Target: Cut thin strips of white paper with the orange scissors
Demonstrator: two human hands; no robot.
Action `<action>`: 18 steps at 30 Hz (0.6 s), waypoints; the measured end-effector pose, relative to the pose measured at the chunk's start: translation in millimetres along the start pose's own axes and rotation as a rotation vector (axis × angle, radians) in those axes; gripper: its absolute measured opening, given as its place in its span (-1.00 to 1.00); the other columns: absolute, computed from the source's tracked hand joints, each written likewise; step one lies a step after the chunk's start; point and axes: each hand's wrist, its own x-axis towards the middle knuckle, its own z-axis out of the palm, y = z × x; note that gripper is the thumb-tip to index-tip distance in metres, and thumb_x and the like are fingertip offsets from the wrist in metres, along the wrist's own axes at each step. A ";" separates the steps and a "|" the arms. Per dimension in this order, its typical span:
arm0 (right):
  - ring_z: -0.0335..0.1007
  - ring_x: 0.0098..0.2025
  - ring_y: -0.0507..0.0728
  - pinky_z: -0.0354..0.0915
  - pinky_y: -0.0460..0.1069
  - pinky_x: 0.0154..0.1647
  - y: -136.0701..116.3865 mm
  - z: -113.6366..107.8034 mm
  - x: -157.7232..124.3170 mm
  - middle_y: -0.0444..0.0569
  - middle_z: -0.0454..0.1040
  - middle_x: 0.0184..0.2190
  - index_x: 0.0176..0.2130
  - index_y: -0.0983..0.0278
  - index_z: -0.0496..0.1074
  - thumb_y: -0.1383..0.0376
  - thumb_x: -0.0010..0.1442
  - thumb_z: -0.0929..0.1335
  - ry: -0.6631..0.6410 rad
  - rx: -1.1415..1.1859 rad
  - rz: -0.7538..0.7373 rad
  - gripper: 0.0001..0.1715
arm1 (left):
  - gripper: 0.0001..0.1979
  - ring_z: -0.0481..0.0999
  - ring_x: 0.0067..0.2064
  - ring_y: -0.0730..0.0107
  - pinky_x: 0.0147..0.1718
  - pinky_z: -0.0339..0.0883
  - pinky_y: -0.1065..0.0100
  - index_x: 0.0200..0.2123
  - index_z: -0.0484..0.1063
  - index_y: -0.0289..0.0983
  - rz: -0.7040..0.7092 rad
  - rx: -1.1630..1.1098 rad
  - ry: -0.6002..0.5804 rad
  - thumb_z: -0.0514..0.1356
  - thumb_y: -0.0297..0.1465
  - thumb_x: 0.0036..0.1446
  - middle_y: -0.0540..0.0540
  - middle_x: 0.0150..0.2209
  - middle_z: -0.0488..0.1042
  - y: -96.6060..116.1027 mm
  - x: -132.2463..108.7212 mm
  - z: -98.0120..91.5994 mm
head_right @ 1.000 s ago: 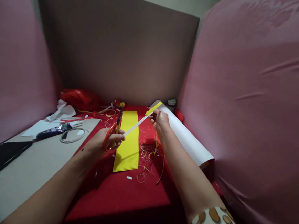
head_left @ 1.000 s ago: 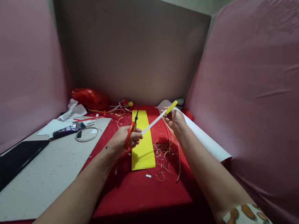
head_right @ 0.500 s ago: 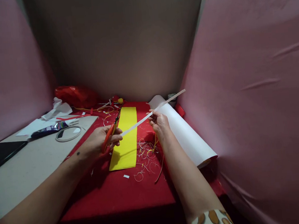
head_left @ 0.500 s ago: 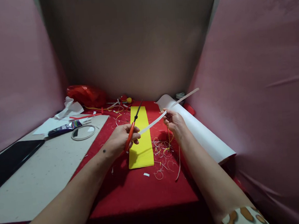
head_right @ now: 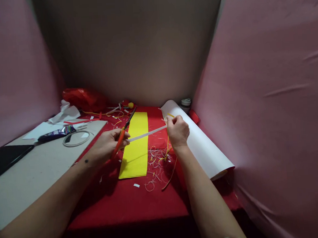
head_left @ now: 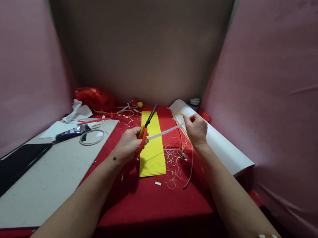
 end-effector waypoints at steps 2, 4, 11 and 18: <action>0.19 -0.51 0.06 0.05 -0.06 -0.46 -10.7 -1.2 -7.0 -0.14 0.30 -0.63 -0.60 0.21 0.26 0.29 0.02 0.40 0.106 -0.254 -0.274 -0.73 | -0.80 0.32 -0.52 0.47 -0.53 0.16 0.41 -0.43 0.40 -0.27 0.051 0.074 0.005 0.23 -0.39 -0.24 0.07 -0.57 0.35 -3.9 1.4 -1.3; 0.23 -0.44 0.06 0.09 -0.04 -0.39 -20.8 3.5 -16.3 -0.07 0.38 -0.48 -0.51 0.23 0.37 0.36 0.10 0.33 -0.118 -0.341 -0.524 -0.84 | -0.80 0.32 -0.50 0.46 -0.52 0.16 0.40 -0.42 0.41 -0.27 0.086 0.131 0.010 0.24 -0.36 -0.23 0.07 -0.57 0.35 -6.2 1.8 -2.2; 0.21 -0.44 0.02 0.02 -0.04 -0.45 -22.7 33.6 -32.4 -0.08 0.41 -0.42 -0.41 0.19 0.52 0.43 0.08 0.35 -0.730 -0.573 -0.703 -0.83 | -0.78 0.29 -0.50 0.48 -0.54 0.13 0.42 -0.39 0.42 -0.27 0.146 0.139 0.025 0.24 -0.33 -0.20 0.08 -0.56 0.33 -0.5 -2.5 -3.8; 0.18 -0.46 0.01 0.12 -0.05 -0.42 -43.1 17.9 -20.9 -0.12 0.31 -0.52 -0.59 0.22 0.41 0.44 0.06 0.36 -0.572 -0.299 -0.635 -0.77 | -0.77 0.34 -0.53 0.49 -0.56 0.18 0.42 -0.34 0.36 -0.28 0.131 -0.129 0.131 0.23 -0.32 -0.13 0.07 -0.55 0.35 11.4 -7.0 -3.2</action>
